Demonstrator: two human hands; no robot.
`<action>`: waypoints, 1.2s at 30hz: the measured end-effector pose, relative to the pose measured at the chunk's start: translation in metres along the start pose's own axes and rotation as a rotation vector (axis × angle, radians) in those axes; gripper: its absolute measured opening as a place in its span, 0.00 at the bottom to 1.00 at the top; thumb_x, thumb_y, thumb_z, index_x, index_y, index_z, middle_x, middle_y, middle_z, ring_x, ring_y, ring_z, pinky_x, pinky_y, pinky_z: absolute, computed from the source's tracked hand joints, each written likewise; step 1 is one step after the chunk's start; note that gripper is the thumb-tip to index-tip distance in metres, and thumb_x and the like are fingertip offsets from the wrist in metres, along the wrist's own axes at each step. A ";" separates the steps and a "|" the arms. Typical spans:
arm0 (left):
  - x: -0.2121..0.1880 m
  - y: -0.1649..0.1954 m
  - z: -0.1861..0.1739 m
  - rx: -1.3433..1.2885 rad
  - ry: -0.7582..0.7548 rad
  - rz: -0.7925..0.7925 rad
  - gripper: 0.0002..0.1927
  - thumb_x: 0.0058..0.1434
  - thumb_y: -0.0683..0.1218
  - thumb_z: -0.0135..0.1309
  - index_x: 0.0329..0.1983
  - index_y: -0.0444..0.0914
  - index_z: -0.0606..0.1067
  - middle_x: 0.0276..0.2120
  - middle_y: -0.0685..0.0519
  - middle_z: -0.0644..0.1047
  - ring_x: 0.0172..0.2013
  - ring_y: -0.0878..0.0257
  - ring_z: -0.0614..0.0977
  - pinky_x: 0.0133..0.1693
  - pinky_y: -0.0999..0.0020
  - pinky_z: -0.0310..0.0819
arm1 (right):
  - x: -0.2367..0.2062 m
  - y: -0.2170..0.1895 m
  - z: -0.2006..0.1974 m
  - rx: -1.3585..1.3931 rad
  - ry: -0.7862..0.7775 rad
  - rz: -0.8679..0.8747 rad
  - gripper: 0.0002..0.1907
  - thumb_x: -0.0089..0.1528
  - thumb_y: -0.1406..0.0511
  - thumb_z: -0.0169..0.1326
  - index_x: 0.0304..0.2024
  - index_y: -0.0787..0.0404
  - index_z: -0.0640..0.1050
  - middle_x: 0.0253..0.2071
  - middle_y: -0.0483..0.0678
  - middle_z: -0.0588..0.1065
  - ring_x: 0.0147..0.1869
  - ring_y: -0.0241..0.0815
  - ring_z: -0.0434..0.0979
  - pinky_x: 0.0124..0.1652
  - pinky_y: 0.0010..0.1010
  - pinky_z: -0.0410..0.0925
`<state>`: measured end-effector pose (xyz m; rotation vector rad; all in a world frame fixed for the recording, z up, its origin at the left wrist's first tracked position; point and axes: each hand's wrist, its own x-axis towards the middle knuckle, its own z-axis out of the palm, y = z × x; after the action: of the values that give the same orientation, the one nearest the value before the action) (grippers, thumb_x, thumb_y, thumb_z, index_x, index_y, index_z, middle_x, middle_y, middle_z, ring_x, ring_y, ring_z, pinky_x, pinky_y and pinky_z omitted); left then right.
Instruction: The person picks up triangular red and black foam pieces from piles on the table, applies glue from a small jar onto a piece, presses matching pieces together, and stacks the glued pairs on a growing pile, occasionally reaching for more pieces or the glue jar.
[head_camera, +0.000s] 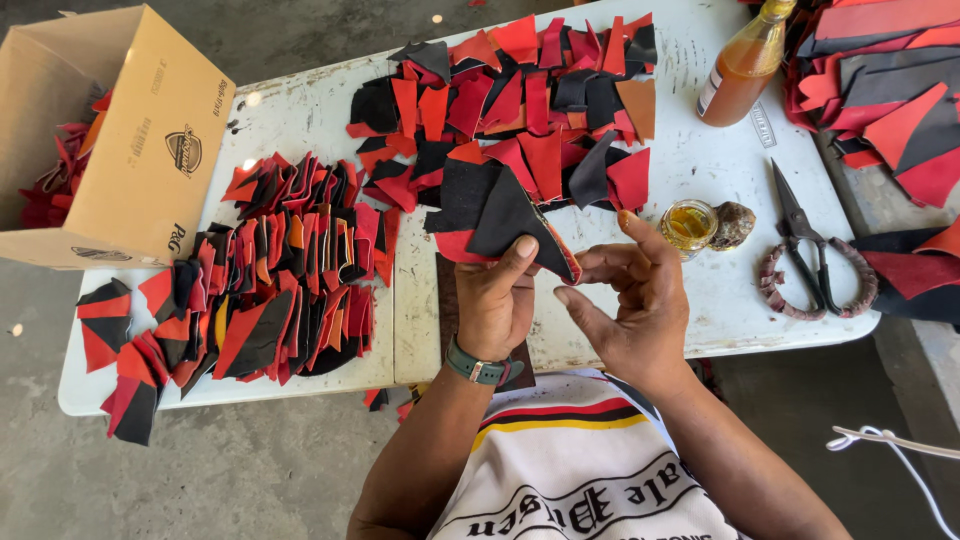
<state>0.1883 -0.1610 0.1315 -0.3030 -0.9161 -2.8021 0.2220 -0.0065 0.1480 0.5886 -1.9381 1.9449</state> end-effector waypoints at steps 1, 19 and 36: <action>-0.001 0.000 0.000 0.009 -0.007 0.002 0.15 0.66 0.33 0.60 0.54 0.36 0.76 0.47 0.52 0.80 0.47 0.62 0.83 0.51 0.63 0.79 | 0.001 0.000 0.000 -0.022 0.018 0.004 0.45 0.60 0.78 0.65 0.73 0.62 0.55 0.51 0.54 0.76 0.54 0.39 0.80 0.56 0.32 0.75; -0.008 0.007 0.007 -0.164 -0.100 -0.097 0.17 0.68 0.40 0.55 0.60 0.32 0.74 0.53 0.44 0.80 0.51 0.55 0.84 0.53 0.57 0.80 | 0.009 -0.004 0.002 -0.251 0.039 -0.142 0.48 0.58 0.78 0.67 0.73 0.62 0.53 0.55 0.57 0.77 0.58 0.45 0.82 0.54 0.34 0.76; 0.006 -0.009 0.002 0.072 -0.066 0.117 0.19 0.68 0.29 0.56 0.61 0.31 0.73 0.54 0.47 0.80 0.53 0.60 0.82 0.58 0.64 0.77 | 0.002 -0.004 0.004 -0.072 0.050 -0.018 0.50 0.61 0.81 0.62 0.76 0.60 0.47 0.55 0.59 0.77 0.60 0.45 0.80 0.60 0.35 0.74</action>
<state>0.1809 -0.1530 0.1295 -0.4266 -0.9770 -2.6603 0.2230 -0.0105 0.1523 0.5310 -1.9562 1.8531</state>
